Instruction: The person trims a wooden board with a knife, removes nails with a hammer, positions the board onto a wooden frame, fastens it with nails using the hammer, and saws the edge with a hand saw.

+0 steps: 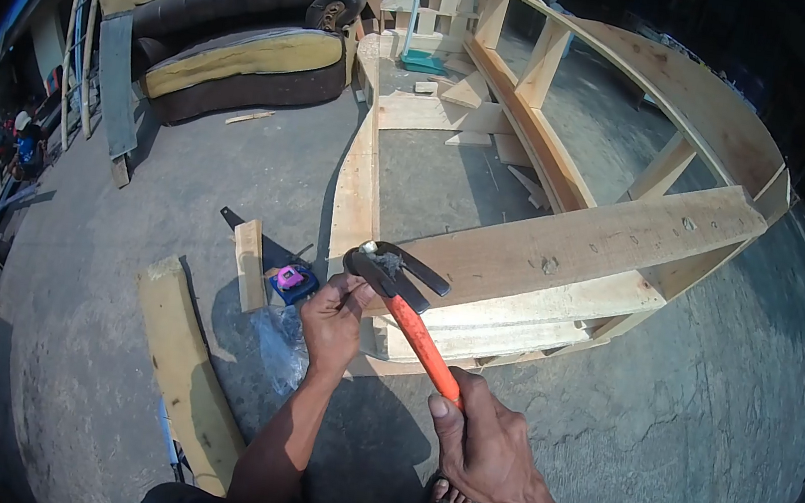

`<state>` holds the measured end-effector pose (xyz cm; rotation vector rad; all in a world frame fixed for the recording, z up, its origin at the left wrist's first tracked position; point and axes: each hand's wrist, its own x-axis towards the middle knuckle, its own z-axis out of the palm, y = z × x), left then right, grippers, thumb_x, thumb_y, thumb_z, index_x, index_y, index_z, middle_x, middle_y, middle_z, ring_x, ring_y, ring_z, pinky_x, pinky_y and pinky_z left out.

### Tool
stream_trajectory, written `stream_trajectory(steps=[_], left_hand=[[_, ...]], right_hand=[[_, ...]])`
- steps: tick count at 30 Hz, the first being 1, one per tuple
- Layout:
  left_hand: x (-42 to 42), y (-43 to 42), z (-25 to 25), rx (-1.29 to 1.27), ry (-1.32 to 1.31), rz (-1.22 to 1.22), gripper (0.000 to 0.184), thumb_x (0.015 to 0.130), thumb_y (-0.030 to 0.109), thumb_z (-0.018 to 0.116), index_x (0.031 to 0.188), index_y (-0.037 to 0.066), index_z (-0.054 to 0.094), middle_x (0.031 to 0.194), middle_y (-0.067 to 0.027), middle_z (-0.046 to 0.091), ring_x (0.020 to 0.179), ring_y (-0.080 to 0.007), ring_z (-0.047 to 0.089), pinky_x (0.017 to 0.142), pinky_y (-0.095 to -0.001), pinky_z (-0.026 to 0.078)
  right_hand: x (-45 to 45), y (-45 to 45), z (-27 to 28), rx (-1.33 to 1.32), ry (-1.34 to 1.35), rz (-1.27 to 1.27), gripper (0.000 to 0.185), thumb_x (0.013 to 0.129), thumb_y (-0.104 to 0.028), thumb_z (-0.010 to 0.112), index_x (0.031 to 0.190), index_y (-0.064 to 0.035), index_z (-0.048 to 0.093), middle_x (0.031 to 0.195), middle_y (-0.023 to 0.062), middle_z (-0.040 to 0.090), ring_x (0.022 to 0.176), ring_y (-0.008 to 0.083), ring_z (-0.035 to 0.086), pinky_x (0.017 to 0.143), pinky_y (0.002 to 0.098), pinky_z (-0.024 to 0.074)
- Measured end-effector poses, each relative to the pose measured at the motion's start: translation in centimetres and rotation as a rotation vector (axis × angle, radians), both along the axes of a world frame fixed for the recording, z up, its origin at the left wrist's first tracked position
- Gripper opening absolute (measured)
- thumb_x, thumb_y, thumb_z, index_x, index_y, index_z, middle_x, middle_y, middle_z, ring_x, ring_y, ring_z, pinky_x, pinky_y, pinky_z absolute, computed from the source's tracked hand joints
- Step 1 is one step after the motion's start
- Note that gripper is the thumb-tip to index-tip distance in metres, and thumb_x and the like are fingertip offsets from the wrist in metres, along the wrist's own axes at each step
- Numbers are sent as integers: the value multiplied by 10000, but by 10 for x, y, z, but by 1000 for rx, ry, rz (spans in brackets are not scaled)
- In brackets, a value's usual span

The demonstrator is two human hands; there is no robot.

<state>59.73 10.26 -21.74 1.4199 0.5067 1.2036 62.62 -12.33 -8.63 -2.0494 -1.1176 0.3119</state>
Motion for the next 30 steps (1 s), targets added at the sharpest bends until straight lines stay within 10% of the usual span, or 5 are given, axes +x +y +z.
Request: stream_trajectory(steps=[16,20,24,30], left_hand=[[-3,0,6,-42,104,17,122,893,21,727,1006,-23,736,897,-69,747,818,-94,656,772,-242,510],[-3,1,2,-68,58,-1,116,891,27,726,999,-11,743,897,-73,750,806,-97,661,761,-243,512],[-4,3,0,8,128,30,113,893,17,723,1000,-15,735,874,-37,723,792,-73,626,727,-229,497],[-2,2,6,22,105,18,118,901,7,716,1015,-22,726,847,1,684,783,-46,570,705,-217,474]], right_hand=[[8,27,-21,84,-156,-41,249,1032,-199,525,1144,24,520,660,221,615,564,417,654,487,470,488],[17,32,0,-330,-106,41,232,1040,-184,497,1155,15,467,603,200,593,526,425,635,462,488,470],[6,31,-6,73,-110,-9,231,1047,-198,479,1115,23,478,543,199,563,516,441,625,456,504,449],[14,33,2,-303,-128,-31,240,1046,-224,487,1112,6,499,539,216,564,540,461,626,481,520,453]])
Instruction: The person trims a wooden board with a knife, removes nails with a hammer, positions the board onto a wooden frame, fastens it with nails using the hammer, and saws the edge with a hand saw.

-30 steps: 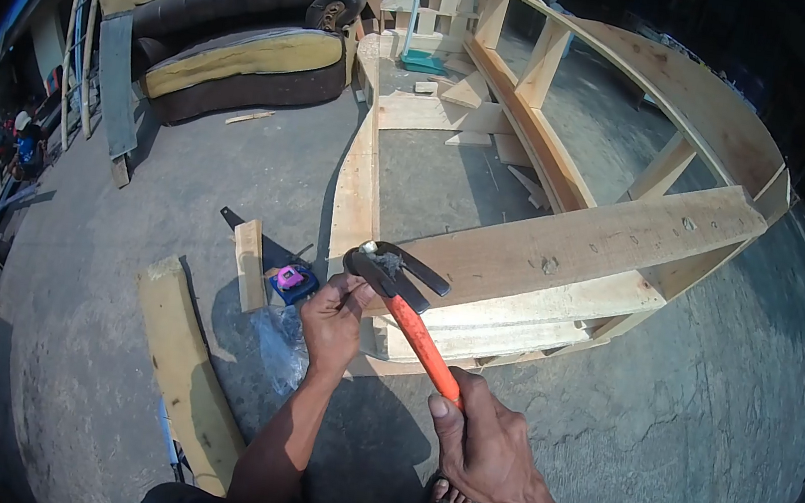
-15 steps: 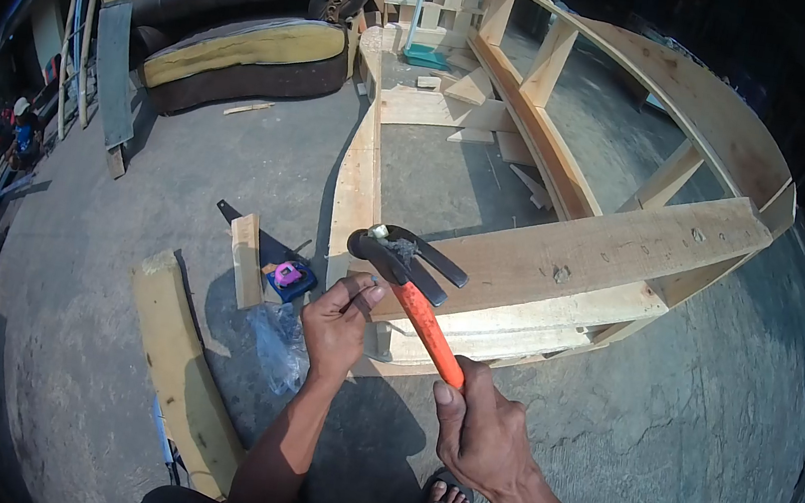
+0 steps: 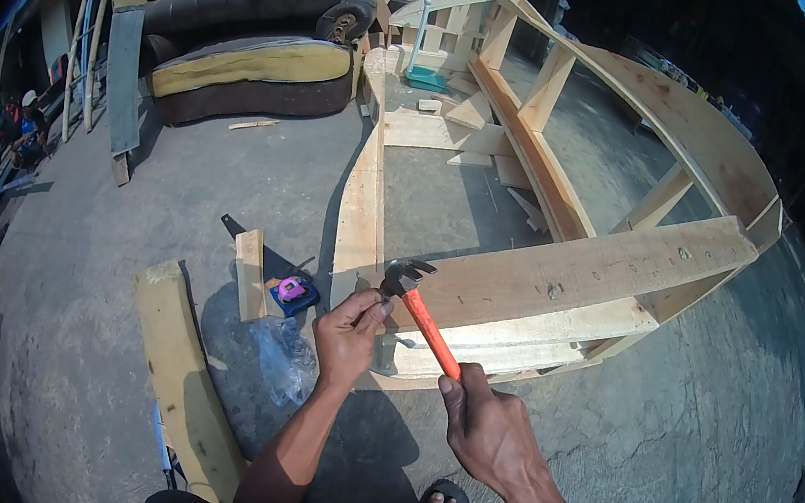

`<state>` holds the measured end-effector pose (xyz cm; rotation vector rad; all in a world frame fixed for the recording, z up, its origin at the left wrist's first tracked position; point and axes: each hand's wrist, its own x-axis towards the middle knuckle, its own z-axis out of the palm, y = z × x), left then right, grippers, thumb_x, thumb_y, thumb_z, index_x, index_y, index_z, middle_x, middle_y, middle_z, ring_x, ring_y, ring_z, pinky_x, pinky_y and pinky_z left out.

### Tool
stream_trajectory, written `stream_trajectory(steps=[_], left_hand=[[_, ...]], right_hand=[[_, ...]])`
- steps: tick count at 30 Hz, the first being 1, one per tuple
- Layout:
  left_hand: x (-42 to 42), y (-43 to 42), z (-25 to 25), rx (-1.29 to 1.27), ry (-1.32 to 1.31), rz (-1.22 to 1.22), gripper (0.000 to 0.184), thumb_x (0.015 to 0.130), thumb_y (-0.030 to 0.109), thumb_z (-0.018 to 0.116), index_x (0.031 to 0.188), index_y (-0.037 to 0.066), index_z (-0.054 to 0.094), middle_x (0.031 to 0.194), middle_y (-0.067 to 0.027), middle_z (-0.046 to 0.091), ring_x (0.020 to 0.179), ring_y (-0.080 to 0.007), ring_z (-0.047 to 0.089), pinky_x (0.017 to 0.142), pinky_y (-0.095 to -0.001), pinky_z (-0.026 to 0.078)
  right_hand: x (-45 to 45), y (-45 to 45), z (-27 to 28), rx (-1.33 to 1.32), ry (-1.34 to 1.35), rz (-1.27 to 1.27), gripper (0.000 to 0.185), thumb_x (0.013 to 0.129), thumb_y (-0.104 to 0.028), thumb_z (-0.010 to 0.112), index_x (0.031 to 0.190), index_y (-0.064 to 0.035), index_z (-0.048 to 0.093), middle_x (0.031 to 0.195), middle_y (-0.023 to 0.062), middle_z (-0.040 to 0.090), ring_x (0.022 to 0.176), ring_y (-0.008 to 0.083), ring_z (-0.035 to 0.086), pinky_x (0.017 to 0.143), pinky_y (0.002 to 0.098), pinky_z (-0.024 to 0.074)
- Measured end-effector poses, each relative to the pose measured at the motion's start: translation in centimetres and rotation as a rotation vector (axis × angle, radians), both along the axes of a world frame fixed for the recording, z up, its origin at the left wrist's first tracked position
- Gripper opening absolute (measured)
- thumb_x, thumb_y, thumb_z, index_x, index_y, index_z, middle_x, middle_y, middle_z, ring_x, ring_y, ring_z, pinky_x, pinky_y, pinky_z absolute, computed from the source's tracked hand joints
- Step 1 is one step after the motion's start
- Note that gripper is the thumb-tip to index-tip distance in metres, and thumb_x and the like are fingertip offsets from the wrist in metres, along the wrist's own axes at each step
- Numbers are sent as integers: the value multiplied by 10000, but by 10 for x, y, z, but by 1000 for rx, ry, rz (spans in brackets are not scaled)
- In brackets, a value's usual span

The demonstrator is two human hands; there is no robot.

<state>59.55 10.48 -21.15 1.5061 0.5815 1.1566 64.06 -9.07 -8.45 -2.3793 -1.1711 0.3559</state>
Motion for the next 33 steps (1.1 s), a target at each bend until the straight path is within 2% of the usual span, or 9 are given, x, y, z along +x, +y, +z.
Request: stream_trajectory(steps=[11,12,14,18,22,25,27,29,33], left_hand=[[-2,1,-13,-25,-7,-11,149,903,67,734,1027,-15,728,890,-19,712,799,-56,591,729,-234,493],[-2,2,-12,8,0,6,147,896,78,737,1015,-8,732,873,-54,726,779,-87,630,721,-251,507],[3,2,-6,49,-14,28,144,890,89,741,1002,-2,735,855,-89,739,760,-118,670,712,-269,520],[-2,11,-15,-30,-29,-30,130,887,47,723,1010,4,732,869,-80,746,794,-102,682,737,-261,532],[-7,60,-12,-49,-129,-299,231,933,46,637,1146,-25,688,1015,-115,754,987,-164,709,853,-303,550],[7,83,-10,118,202,7,293,954,162,633,1161,-41,677,1049,-118,733,1007,-196,691,885,-335,528],[22,86,-17,-490,232,-388,353,940,278,663,1141,-12,679,1002,-92,691,946,-199,656,877,-329,500],[26,86,-23,-538,178,-402,375,924,298,677,1140,-8,684,996,-85,686,955,-187,639,872,-314,480],[23,78,-25,-589,129,-429,374,894,310,705,1109,4,698,975,-74,676,922,-164,606,838,-311,461]], right_hand=[[-18,-4,8,437,-53,9,259,1042,-218,496,1103,33,512,580,225,589,572,464,639,517,526,475],[-16,-1,9,438,-55,11,259,1042,-218,496,1103,33,512,580,225,589,572,464,639,517,526,475],[-2,6,17,-163,-168,64,277,1044,-226,487,1082,48,506,572,220,585,567,464,637,519,539,480],[-11,-3,22,22,-68,-13,253,1048,-244,481,1074,6,515,535,210,560,564,462,634,519,546,468],[-22,-17,16,169,24,-116,262,1055,-266,491,1086,-10,536,531,179,554,510,396,633,500,460,457],[-27,-24,3,213,79,-176,278,1055,-283,504,1102,-19,580,542,142,548,501,298,629,509,394,449],[-27,-27,-2,226,102,-194,287,1054,-288,506,1108,-22,597,549,133,550,507,267,626,516,382,449],[-30,-30,-7,279,113,-214,375,1047,-370,518,1081,-20,647,549,19,506,496,89,505,496,299,403],[-26,-39,-13,221,143,-239,372,1040,-375,532,1073,-25,654,545,21,504,497,92,513,495,301,406]])
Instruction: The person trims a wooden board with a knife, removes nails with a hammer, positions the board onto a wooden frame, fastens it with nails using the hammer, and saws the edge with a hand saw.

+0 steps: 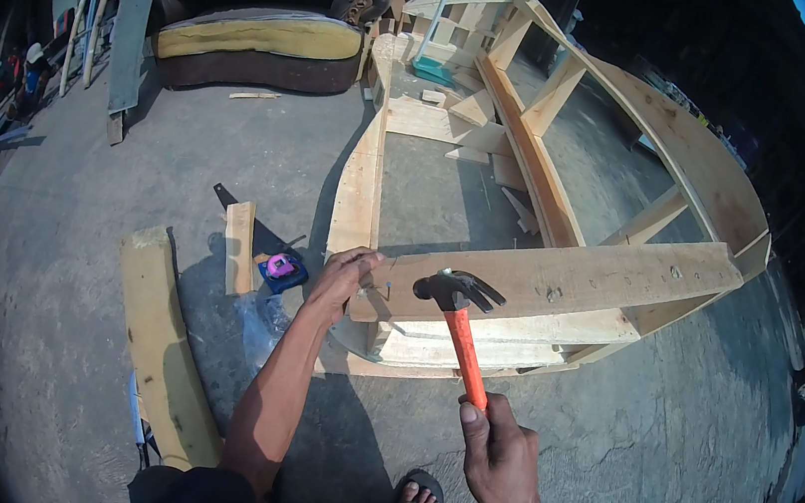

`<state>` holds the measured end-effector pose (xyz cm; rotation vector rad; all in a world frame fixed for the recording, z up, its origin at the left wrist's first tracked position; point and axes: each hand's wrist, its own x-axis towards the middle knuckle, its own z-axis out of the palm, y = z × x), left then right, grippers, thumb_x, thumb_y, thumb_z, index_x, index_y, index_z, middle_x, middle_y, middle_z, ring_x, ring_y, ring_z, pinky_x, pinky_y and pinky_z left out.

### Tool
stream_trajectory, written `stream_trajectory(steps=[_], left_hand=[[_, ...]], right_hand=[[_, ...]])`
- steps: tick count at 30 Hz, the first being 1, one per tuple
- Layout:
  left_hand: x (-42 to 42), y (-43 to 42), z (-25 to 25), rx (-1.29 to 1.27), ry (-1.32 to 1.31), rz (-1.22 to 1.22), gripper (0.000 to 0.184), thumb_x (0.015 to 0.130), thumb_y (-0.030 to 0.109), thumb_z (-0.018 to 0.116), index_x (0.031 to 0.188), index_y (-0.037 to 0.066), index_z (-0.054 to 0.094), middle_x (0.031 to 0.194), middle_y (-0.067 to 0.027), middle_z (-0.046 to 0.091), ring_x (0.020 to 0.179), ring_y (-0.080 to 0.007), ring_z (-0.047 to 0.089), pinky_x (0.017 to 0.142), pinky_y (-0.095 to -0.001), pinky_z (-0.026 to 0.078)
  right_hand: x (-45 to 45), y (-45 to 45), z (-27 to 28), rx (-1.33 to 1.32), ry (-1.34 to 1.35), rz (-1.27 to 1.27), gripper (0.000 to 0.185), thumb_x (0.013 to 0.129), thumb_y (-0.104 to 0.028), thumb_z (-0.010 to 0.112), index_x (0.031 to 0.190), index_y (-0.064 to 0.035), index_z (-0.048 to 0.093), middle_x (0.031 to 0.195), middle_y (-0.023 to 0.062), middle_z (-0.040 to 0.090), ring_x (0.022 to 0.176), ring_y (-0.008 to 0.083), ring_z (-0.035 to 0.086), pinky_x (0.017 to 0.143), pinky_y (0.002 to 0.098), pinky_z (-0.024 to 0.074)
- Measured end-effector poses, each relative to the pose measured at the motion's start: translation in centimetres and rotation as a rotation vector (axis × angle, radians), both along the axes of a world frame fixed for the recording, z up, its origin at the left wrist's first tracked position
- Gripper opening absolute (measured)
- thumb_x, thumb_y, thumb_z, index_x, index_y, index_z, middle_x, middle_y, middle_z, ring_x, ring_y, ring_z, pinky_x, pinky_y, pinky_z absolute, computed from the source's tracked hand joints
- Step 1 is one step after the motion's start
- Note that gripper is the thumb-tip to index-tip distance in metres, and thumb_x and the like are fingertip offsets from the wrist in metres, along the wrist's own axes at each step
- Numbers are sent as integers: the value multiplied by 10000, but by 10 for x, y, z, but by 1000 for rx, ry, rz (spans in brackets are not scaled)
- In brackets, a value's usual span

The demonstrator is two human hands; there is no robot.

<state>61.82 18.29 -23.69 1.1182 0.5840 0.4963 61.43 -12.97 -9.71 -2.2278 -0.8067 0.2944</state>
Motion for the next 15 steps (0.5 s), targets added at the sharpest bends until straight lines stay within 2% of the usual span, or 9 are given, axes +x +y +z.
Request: stream_trajectory(steps=[2,6,8,12,14,15], left_hand=[[4,-5,1,18,15,90,328,891,288,702,1059,6,704,940,-68,664,894,-158,592,814,-317,462],[5,-11,-3,-97,-56,97,298,898,279,690,1023,8,699,909,-55,651,873,-147,582,786,-313,463],[5,-13,-6,-72,-111,112,287,879,265,702,1034,25,668,884,-39,634,793,-135,610,705,-311,512],[5,-17,-2,-122,-121,115,299,915,306,663,984,17,699,870,-35,643,798,-139,580,751,-298,465],[7,-13,-9,-46,-66,124,308,940,309,639,964,9,707,830,-25,639,777,-132,581,744,-292,465],[7,-13,-11,-53,-61,127,308,940,309,639,964,9,707,830,-25,639,777,-132,581,744,-292,465]], right_hand=[[0,4,3,-38,-32,-6,331,1033,-330,548,1096,-17,634,569,124,565,503,228,608,521,358,449],[2,9,0,-89,-28,11,321,1035,-324,546,1099,-21,632,566,124,562,502,233,609,520,365,450],[2,13,0,-47,-70,46,355,1037,-368,540,1083,-39,665,545,24,513,490,97,517,500,302,413],[-6,24,21,-152,-69,76,353,1046,-347,521,1120,-25,645,538,30,511,485,112,522,496,312,412],[-13,29,28,107,-106,126,333,1052,-316,503,1110,-5,606,535,54,499,483,124,526,489,323,405],[-12,29,22,101,-100,129,333,1052,-316,503,1110,-5,606,535,54,499,483,124,526,489,323,405]])
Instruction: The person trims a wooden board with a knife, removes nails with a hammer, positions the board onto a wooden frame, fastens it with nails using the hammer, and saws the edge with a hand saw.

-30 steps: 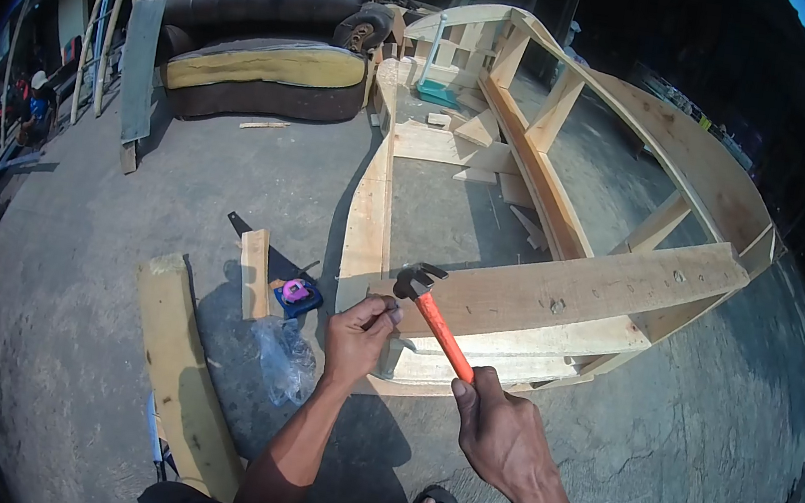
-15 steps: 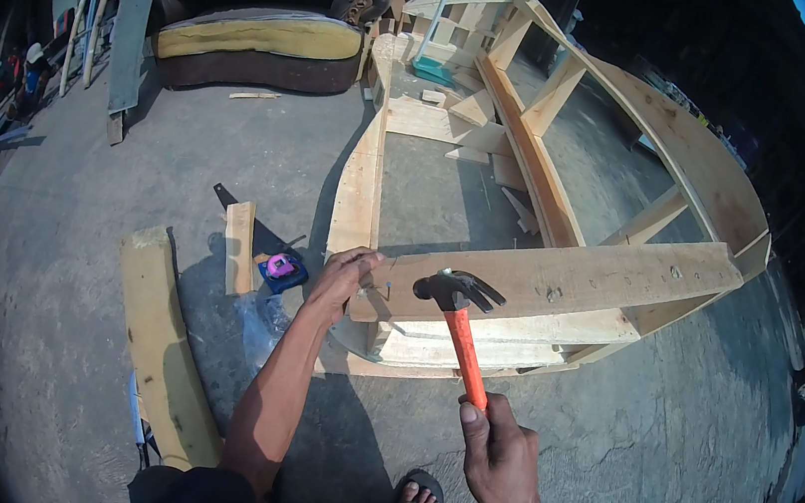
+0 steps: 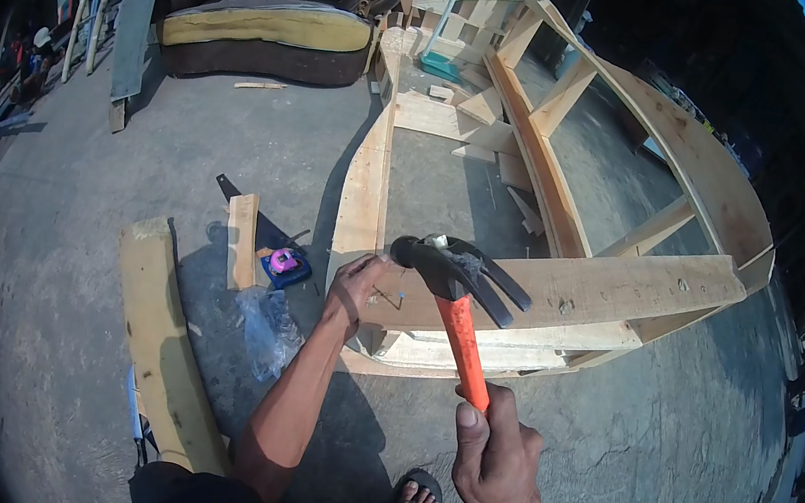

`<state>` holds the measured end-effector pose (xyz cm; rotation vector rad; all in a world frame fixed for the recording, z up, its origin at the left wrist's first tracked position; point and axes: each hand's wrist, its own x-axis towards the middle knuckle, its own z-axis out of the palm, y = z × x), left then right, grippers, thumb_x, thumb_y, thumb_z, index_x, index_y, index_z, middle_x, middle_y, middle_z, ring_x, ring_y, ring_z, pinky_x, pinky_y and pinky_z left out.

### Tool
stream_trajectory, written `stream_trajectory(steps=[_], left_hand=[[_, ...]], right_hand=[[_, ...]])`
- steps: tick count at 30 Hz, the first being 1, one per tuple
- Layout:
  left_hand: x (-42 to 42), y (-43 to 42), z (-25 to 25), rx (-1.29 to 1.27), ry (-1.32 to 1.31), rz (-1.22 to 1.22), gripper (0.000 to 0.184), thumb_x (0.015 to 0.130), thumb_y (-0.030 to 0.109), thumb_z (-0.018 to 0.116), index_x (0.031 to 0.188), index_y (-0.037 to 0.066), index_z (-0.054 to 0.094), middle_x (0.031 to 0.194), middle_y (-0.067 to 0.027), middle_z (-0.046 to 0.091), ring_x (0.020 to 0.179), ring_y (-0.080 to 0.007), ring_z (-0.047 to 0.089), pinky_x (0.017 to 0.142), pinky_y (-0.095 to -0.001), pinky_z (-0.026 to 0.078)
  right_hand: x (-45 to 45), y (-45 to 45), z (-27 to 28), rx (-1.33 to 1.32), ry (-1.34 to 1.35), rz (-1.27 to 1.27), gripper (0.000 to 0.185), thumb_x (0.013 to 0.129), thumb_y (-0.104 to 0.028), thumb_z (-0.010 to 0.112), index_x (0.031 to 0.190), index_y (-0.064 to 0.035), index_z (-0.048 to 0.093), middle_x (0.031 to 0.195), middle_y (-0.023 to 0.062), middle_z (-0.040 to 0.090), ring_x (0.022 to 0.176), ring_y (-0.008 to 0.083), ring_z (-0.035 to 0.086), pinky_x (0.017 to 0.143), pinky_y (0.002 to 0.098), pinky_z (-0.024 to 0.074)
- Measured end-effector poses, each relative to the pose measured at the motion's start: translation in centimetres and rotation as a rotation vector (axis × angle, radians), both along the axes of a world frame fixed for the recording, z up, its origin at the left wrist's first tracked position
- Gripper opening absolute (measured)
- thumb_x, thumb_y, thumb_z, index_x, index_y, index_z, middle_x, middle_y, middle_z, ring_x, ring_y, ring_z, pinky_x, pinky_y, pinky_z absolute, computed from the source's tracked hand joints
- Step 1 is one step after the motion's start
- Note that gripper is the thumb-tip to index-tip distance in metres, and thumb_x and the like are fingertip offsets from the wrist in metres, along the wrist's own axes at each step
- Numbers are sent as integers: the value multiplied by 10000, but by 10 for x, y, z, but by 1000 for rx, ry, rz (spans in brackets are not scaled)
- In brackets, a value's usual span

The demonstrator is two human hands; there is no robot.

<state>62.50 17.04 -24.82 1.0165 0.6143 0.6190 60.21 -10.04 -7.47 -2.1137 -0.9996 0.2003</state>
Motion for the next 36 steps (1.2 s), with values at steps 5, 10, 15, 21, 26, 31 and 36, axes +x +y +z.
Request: stream_trajectory(steps=[5,10,15,21,26,31,36], left_hand=[[-1,1,0,19,32,-21,365,982,349,586,994,15,733,856,-46,693,800,-131,606,758,-285,471],[-1,-2,-2,159,9,65,372,976,354,607,1008,-2,712,869,-35,669,792,-123,588,761,-279,469],[4,-8,-11,54,-86,28,363,992,352,586,985,18,729,825,-32,678,763,-116,595,735,-286,477],[17,2,-23,69,-43,101,382,992,372,578,972,29,745,799,-30,690,717,-122,600,690,-292,487],[7,-2,-12,69,-142,44,380,992,365,585,984,11,723,838,-45,693,776,-130,621,738,-302,496],[15,-1,-27,6,-128,46,370,1004,350,579,982,5,714,851,-35,682,778,-119,616,736,-300,495],[38,9,-59,65,-165,71,380,966,395,610,1006,41,744,823,-50,708,759,-134,611,736,-309,491]], right_hand=[[12,12,2,-243,-86,-3,316,1060,-293,463,1015,13,527,566,171,546,536,390,605,499,445,439],[-13,-12,65,124,-77,36,458,1054,-473,420,961,-33,506,526,50,494,392,178,534,413,375,440],[1,13,14,308,-57,1,460,1053,-523,363,993,-74,442,536,24,432,407,141,493,385,340,403],[10,8,34,-249,-96,42,415,1076,-441,384,1020,-47,503,545,14,498,423,102,479,411,311,349],[-14,6,54,301,-83,23,425,1081,-420,356,1012,-23,491,557,-34,486,385,39,394,376,225,299],[4,18,6,-437,-496,70,240,1032,-230,491,976,3,495,559,213,561,537,467,606,509,517,476],[-22,17,79,-223,-223,-11,368,1063,-354,467,972,0,514,510,114,507,425,258,574,443,416,412]])
